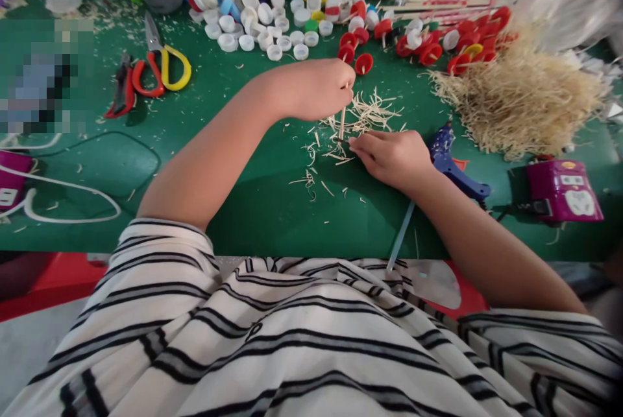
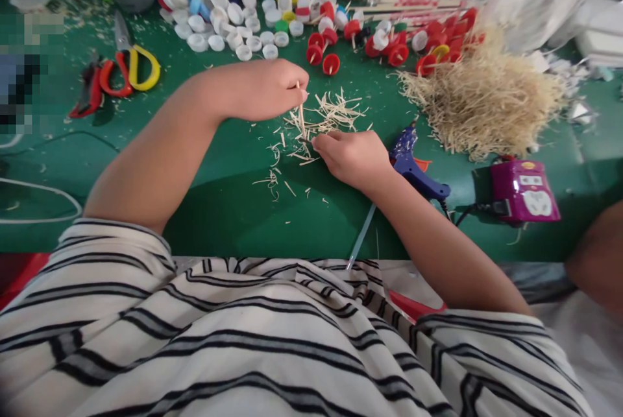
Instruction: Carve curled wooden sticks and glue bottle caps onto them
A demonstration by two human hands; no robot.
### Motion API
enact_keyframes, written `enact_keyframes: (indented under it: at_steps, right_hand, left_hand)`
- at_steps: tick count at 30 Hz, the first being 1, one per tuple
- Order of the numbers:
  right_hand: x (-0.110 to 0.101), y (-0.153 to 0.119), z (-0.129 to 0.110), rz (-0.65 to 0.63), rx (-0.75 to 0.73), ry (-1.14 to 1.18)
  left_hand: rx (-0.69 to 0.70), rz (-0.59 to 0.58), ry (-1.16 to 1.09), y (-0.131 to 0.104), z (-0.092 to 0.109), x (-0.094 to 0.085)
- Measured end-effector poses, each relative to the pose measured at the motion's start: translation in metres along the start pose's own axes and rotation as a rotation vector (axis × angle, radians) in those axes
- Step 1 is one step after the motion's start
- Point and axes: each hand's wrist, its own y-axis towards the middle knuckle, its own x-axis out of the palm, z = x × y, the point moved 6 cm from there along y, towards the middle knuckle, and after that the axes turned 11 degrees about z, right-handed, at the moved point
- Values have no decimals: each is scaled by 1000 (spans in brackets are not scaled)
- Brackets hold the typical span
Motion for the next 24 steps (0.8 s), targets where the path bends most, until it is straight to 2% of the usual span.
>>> enact_keyframes:
  at_steps: [6,9,13,19,24]
  right_hand:
    - [-14,14,3,119,58,34]
    - [-9,8,1,87,38,35]
    - [0,-1,-3,-19,5,-36]
    - [-9,9,0,77,58,26]
    - [1,3,-3,-14,-18,-3]
  left_hand:
    - [18,-3,-25,3,-2,3]
    - [4,-4,-35,3,-4,4]
    - [14,-15,-56,-1,-1,0]
    - [0,-40,-88,-4,-1,-2]
    - [24,-65,-102,-5,3,-3]
